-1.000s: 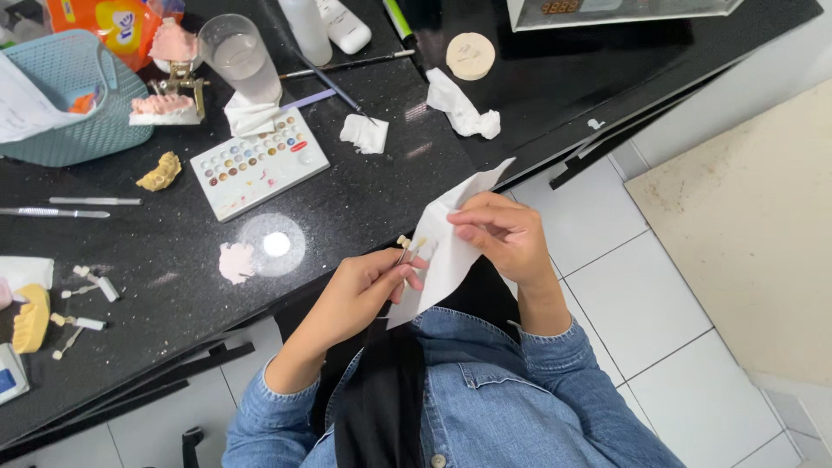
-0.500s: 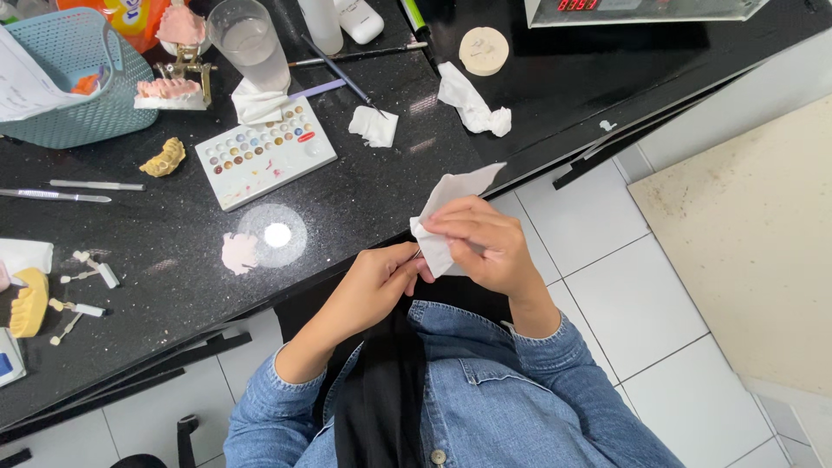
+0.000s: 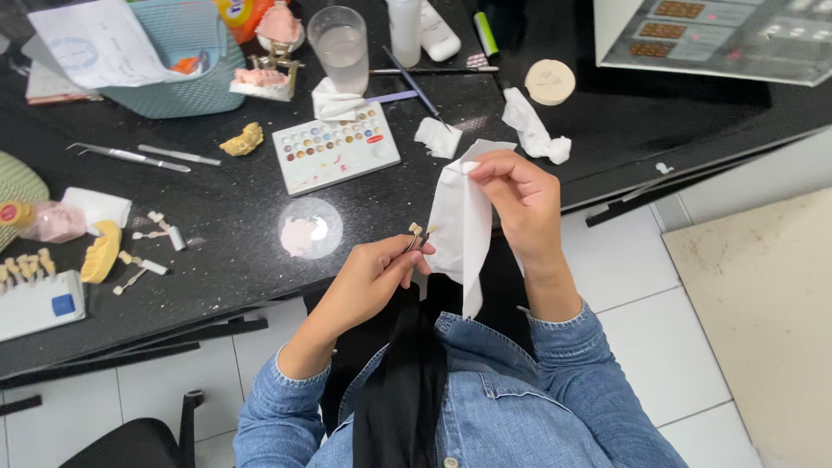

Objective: The person uses tweezers to hold a small dental prosthetic and applies paint with a fine brush from a color palette. They wipe the prosthetic with a tissue and continue painting different areas while rotating the object for access.

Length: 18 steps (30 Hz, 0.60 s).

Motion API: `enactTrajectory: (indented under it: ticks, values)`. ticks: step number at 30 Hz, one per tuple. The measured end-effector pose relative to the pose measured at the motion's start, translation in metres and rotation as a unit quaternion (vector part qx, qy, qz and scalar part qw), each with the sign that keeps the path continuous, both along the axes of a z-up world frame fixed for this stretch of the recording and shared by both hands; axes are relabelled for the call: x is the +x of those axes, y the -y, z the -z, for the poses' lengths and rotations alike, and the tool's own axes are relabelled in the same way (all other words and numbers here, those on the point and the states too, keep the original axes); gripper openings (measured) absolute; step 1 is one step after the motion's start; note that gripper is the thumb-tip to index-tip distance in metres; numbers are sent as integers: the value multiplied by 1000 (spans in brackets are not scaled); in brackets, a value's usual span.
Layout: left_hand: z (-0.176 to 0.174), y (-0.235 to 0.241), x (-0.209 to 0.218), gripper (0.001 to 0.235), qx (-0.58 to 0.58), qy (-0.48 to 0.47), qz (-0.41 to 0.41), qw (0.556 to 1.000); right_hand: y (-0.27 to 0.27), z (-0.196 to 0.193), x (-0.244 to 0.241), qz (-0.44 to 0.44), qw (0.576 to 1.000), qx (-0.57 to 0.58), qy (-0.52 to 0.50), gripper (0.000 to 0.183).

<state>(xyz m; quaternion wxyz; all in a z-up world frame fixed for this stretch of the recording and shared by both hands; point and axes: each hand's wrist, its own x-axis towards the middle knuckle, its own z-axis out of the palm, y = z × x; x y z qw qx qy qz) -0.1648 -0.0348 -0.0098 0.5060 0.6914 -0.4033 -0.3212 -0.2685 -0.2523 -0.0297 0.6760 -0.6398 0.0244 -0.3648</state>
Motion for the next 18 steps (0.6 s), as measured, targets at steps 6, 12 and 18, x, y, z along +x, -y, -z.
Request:
enactTrajectory:
  ticks: [6,12,18]
  values:
    - [-9,-21,36,22,-3,20,-37,999,-16,-32,48,-150,975,-163,-10,19]
    - [-23,-32,74,13,-6,122,-39,992,-39,-49,103,-190,963,-189,-34,31]
    - [-32,-33,121,15,-94,248,-45,963,-36,-58,156,-216,958,-177,-67,26]
